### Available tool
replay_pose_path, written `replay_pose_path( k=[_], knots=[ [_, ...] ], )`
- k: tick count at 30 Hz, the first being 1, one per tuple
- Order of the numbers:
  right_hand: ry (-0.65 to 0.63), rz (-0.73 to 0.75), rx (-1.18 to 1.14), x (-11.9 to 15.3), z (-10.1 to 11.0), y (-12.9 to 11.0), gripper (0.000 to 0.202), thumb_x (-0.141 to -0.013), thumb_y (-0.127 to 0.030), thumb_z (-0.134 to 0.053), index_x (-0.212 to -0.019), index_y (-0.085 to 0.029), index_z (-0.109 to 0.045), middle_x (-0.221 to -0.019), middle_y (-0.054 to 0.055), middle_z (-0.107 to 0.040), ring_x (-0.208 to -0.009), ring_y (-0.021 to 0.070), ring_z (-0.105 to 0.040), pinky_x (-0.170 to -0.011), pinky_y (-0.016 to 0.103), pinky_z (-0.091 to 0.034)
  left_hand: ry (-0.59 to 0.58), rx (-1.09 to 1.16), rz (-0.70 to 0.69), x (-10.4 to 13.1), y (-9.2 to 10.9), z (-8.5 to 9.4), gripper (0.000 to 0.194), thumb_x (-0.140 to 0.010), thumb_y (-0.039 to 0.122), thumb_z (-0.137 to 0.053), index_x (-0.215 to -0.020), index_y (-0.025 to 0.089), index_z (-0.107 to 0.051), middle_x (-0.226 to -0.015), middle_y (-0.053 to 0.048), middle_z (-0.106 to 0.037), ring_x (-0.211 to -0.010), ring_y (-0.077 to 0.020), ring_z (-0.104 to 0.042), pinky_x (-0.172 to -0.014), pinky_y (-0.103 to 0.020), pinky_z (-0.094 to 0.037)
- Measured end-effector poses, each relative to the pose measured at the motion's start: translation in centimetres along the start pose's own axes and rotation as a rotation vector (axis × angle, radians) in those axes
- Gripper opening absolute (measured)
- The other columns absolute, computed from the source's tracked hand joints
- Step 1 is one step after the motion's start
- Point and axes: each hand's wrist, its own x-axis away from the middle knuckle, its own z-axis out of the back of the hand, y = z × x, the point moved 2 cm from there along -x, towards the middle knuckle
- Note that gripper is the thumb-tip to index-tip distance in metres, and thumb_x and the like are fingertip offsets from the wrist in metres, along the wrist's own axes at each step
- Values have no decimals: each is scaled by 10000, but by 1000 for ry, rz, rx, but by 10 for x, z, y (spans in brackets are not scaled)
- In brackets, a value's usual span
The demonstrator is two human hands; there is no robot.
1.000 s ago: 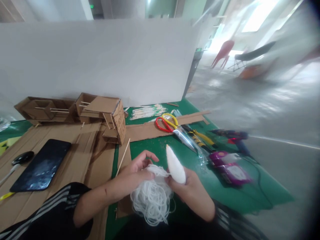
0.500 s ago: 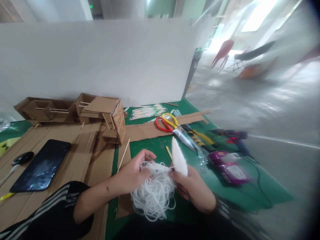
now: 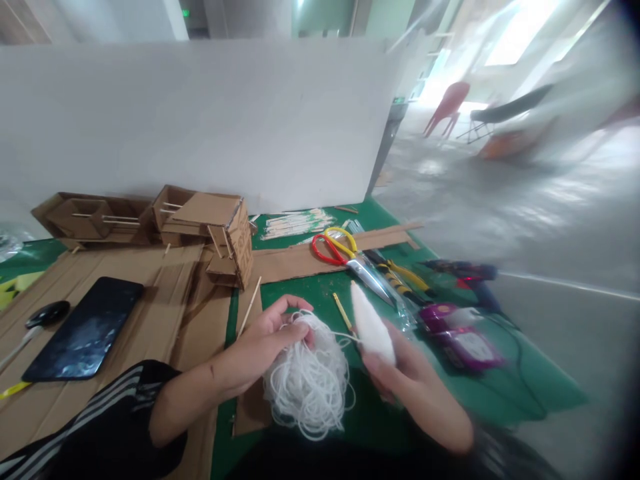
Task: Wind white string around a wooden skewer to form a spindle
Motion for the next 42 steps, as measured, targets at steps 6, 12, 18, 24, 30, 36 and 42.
replay_pose_path(
  k=[6,12,18,24,30,36,42],
  knots=[
    [12,119,338,29,26,-10,431,-877,-527,-509,-1142,-212,-636,-880,46,-688,-735,198,-609,-686,284,-528,-70,240,-22,-1,2,-1,319,-766,151,-578,-1080,193,-547,-969,-68,-669,-718,-148,-648,-635,-242,-505],
    [-210,167,585,26,27,-15,331,-933,-414,-465,-1106,-204,-654,-926,74,-714,-764,213,-645,-685,276,-520,-112,148,-84,-3,-2,-4,345,-796,75,-525,-1107,210,-591,-1036,-60,-669,-716,-158,-689,-657,-275,-541],
    [-257,208,494,17,17,-32,267,-905,-372,-527,-1033,-194,-678,-886,71,-710,-777,209,-639,-715,267,-510,-216,-127,-124,1,-5,-10,400,-843,148,-614,-1219,231,-507,-1199,-104,-604,-801,-148,-664,-684,-260,-526],
    [-365,208,543,11,5,-40,245,-932,-342,-474,-1010,-190,-649,-919,62,-694,-792,191,-620,-718,260,-482,-178,-356,-137,8,-5,-11,632,-736,22,-625,-1275,309,-460,-1237,-49,-573,-801,-115,-599,-657,-203,-463],
    [-353,227,581,5,5,-38,257,-920,-314,-478,-1063,-182,-646,-849,47,-690,-676,165,-578,-608,246,-440,-211,-417,-204,15,-1,-14,562,-822,34,-517,-1306,306,-432,-1209,-56,-592,-747,-108,-560,-646,-208,-444],
    [-262,221,531,3,25,-29,204,-841,-340,-564,-883,-185,-690,-758,41,-688,-641,170,-576,-605,249,-465,-230,-377,-200,15,1,-11,497,-888,50,-425,-1301,324,-453,-1193,-31,-607,-696,-91,-537,-631,-203,-428],
    [-248,161,499,3,45,-20,210,-809,-384,-602,-836,-198,-696,-673,27,-665,-627,174,-581,-566,232,-470,-188,-312,-201,11,-3,-3,451,-934,93,-354,-1306,296,-506,-1285,-57,-566,-916,-156,-612,-760,-256,-481]
  ],
)
